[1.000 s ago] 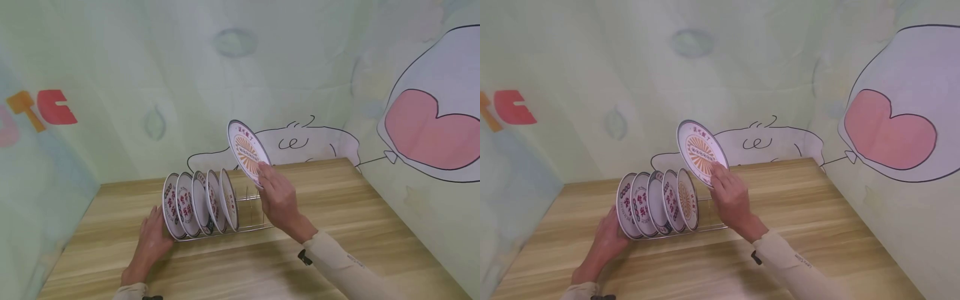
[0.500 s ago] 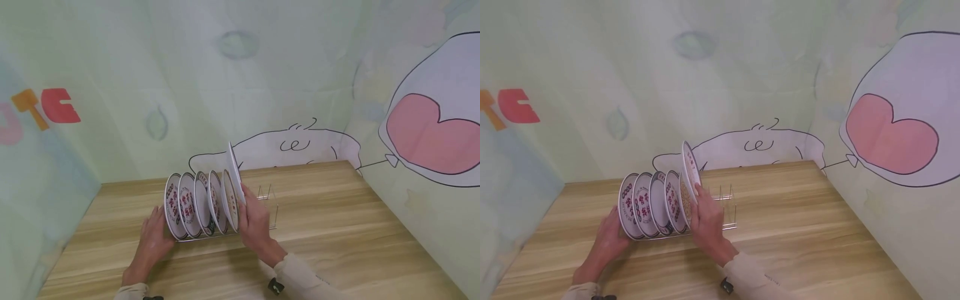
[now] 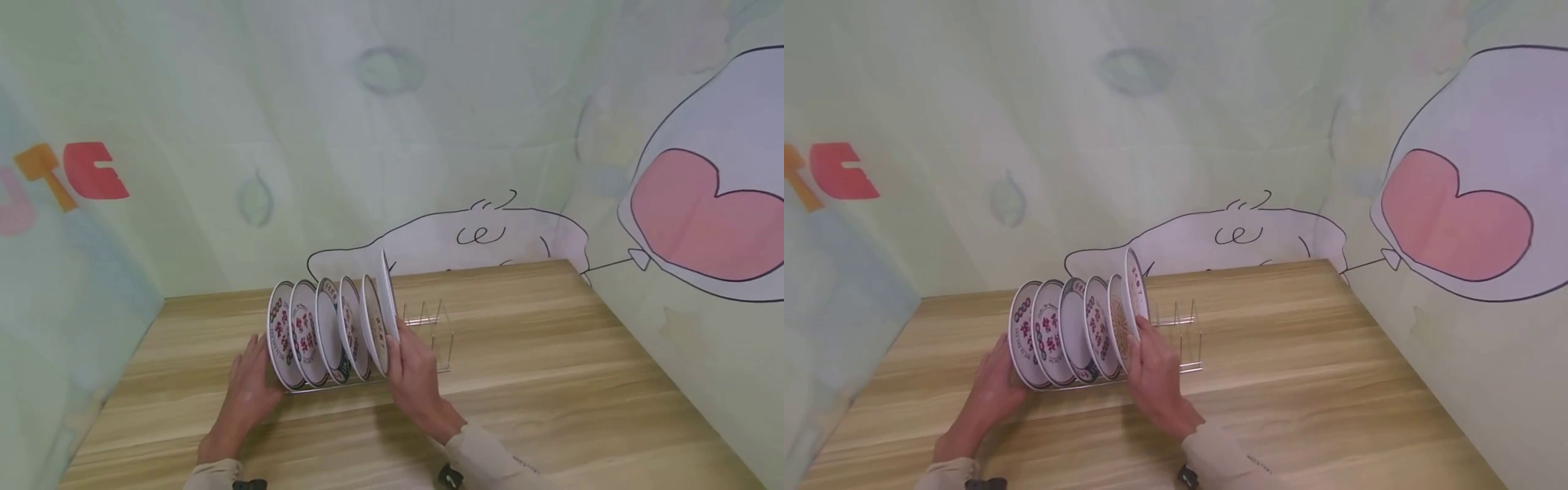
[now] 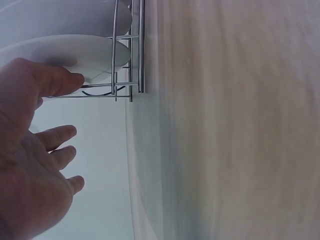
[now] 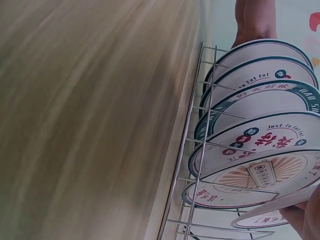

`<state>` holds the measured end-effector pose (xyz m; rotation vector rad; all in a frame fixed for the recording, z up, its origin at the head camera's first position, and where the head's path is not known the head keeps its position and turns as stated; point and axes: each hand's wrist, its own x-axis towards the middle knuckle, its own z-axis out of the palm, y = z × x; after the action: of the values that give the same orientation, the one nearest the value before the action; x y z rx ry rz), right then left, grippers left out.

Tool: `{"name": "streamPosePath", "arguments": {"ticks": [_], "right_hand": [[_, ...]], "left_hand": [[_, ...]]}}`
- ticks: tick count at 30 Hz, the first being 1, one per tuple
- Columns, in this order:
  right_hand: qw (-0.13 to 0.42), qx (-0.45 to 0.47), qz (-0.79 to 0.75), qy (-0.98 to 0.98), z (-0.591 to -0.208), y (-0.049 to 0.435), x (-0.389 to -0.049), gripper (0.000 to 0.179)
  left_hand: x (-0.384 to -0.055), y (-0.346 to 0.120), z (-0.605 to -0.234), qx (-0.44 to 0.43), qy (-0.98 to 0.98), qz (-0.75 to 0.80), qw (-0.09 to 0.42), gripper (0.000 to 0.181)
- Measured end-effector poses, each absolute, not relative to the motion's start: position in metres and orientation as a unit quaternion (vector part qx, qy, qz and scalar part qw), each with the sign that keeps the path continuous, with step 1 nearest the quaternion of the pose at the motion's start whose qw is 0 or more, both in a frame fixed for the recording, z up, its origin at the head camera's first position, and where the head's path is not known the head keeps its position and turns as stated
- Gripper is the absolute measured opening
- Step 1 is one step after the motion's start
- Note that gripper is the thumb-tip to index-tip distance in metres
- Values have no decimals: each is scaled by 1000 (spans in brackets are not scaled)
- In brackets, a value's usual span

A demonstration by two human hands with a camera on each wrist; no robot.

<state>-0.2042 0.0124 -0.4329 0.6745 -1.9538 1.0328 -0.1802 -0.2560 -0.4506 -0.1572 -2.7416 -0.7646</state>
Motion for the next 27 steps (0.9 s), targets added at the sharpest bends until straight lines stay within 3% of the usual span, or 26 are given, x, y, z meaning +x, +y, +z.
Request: {"name": "streamPosePath", "arguments": {"ticks": [11,27], "right_hand": [[355,241,450,-783,-432,18,-202,20],[269,149,523,-795,-415,30,-209,31]], "left_hand": [[-181,-257,-450,-57,-950,-266,152,87],[-180,-257,-447,-47,-955,-257,142,83]]}}
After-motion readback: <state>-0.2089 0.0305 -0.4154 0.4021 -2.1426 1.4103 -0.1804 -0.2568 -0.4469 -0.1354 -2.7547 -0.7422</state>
